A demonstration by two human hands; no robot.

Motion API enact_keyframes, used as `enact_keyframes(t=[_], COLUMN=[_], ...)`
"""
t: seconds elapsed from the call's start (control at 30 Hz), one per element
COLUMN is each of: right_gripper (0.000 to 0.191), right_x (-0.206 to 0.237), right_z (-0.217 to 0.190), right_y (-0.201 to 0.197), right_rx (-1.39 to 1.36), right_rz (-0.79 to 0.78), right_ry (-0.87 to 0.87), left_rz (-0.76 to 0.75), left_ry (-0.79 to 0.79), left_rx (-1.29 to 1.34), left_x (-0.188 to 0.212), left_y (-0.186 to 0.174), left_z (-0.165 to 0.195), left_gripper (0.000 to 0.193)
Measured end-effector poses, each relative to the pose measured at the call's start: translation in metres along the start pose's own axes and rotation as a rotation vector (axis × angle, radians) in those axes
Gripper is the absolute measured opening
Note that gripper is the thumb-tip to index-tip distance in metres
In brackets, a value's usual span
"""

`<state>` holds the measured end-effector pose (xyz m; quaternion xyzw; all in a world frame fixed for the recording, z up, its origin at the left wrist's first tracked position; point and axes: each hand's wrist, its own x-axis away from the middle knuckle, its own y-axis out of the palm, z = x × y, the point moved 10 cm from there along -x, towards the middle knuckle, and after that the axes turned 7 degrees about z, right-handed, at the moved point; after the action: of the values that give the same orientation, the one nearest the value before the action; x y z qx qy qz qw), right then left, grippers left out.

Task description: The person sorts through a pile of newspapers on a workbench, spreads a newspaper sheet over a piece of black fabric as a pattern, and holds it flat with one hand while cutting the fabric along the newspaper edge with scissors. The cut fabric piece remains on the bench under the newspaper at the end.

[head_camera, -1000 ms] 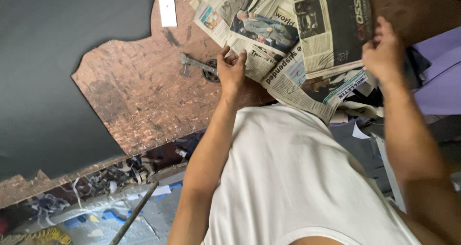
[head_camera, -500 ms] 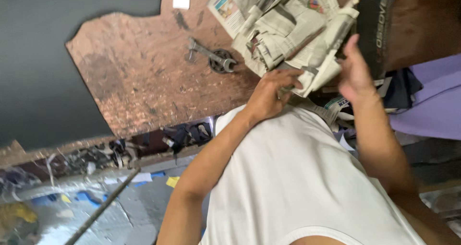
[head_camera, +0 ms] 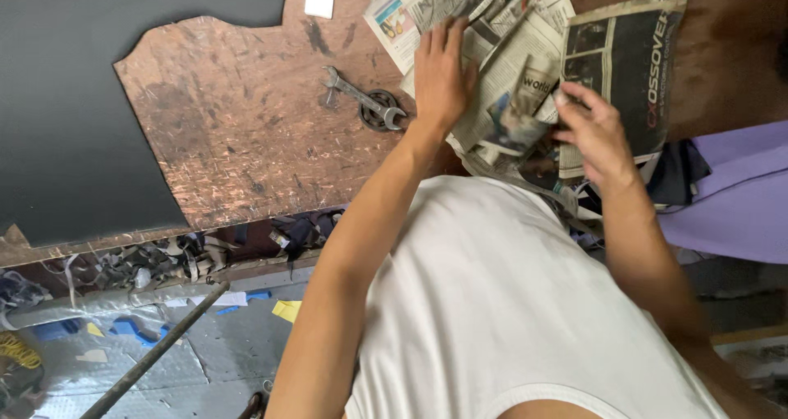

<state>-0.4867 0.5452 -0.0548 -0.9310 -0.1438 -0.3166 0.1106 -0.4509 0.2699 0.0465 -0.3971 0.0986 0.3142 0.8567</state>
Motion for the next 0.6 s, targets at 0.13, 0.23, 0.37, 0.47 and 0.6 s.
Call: enact_keyframes(t=[0.13,0.23,0.37,0.47,0.6], right_gripper=[0.043,0.039,0.030,0.025,0.023], right_x=[-0.003,-0.010,-0.025,-0.033,-0.033], right_z=[-0.018,-0.033,-0.040,-0.050,-0.073], right_y=[0.009,0.007,0.005,0.009,0.022], right_rx=[0.092,0.260,0.200,0.166,0.210], right_rz=[0.028,0.048,-0.011,-0.039,-0.074], right_ry=[-0.214,-0.382,-0.406,-0.455,-0.578], left_rz=[-0.102,-0.109,0.128,-0.015,0.110], left_ry=[-0.052,-0.106,-0.046,-0.165,-0.169], left_rx=[-0.078,-0.161,-0.007,-0.034,0.053], left_x=[-0.004,-0.004,-0.007,-0.005,-0.003], left_y=[0.031,0.038,-0.001,0.000,-0.019], left_z=[-0.020,-0.039,-0.029,-0.033,-0.009], left_gripper=[0.052,0.034,0.035,0.026,0.028])
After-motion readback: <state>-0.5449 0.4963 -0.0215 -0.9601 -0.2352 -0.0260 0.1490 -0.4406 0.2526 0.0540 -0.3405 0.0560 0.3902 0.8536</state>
